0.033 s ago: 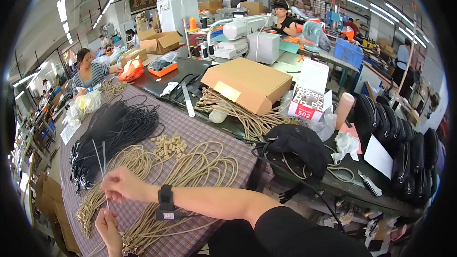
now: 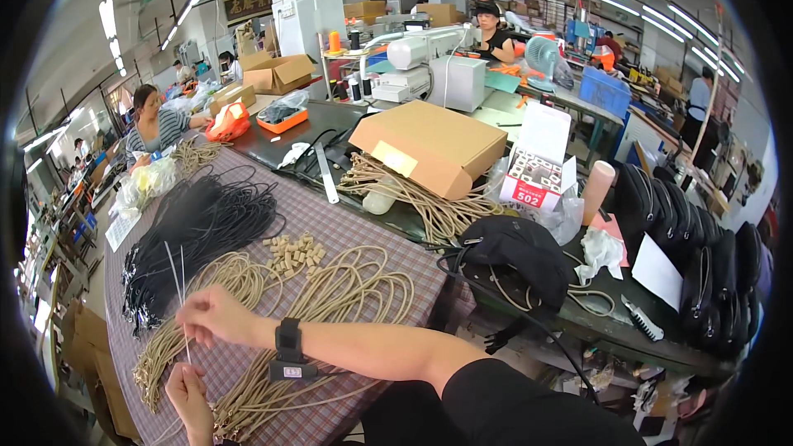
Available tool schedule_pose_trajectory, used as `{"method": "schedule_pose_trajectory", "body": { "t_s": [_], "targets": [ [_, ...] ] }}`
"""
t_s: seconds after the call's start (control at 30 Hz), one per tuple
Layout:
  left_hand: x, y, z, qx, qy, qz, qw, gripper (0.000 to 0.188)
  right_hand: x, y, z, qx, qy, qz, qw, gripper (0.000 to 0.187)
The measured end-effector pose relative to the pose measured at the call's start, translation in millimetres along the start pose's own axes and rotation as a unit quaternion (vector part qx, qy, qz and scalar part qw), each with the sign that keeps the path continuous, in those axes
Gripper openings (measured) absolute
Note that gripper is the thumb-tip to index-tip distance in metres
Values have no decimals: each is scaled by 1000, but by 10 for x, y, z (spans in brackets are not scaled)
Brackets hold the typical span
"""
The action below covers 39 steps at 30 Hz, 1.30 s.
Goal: The person assembles beige cords by attaching small wooden beads and metal clasps. They use a thin white wire to thread the beads onto the cords and then secure the clasps. The person works at a table in a workshop, handling the cords one at a time.
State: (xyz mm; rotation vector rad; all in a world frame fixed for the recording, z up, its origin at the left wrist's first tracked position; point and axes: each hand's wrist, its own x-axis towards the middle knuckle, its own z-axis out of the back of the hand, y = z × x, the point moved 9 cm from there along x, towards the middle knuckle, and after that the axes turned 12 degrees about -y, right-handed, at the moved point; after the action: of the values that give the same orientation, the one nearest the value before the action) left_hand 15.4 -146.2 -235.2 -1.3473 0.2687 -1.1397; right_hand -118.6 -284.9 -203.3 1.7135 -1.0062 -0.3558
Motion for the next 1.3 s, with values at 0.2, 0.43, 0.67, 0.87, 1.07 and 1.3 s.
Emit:
{"method": "schedule_pose_trajectory", "body": {
  "t_s": [0.2,0.43,0.67,0.87,1.07,1.3],
  "targets": [
    [-57,-288,-56,102,18,-46,994,33,193,225,438,26,-136,60,989,22],
    [-94,-485,-69,172,26,-110,979,24,231,149,605,0,-192,56,980,20],
    [-63,-467,-38,189,55,-115,974,21,222,179,586,-7,-186,87,979,22],
    [230,13,258,45,25,34,998,37,220,223,398,127,-67,70,987,21],
    [1093,-132,129,90,16,-55,994,24,20,201,62,236,170,-25,956,22],
    [1340,-658,-1795,183,247,-125,943,16,-365,317,-145,133,313,-49,939,17]
  ]
}}
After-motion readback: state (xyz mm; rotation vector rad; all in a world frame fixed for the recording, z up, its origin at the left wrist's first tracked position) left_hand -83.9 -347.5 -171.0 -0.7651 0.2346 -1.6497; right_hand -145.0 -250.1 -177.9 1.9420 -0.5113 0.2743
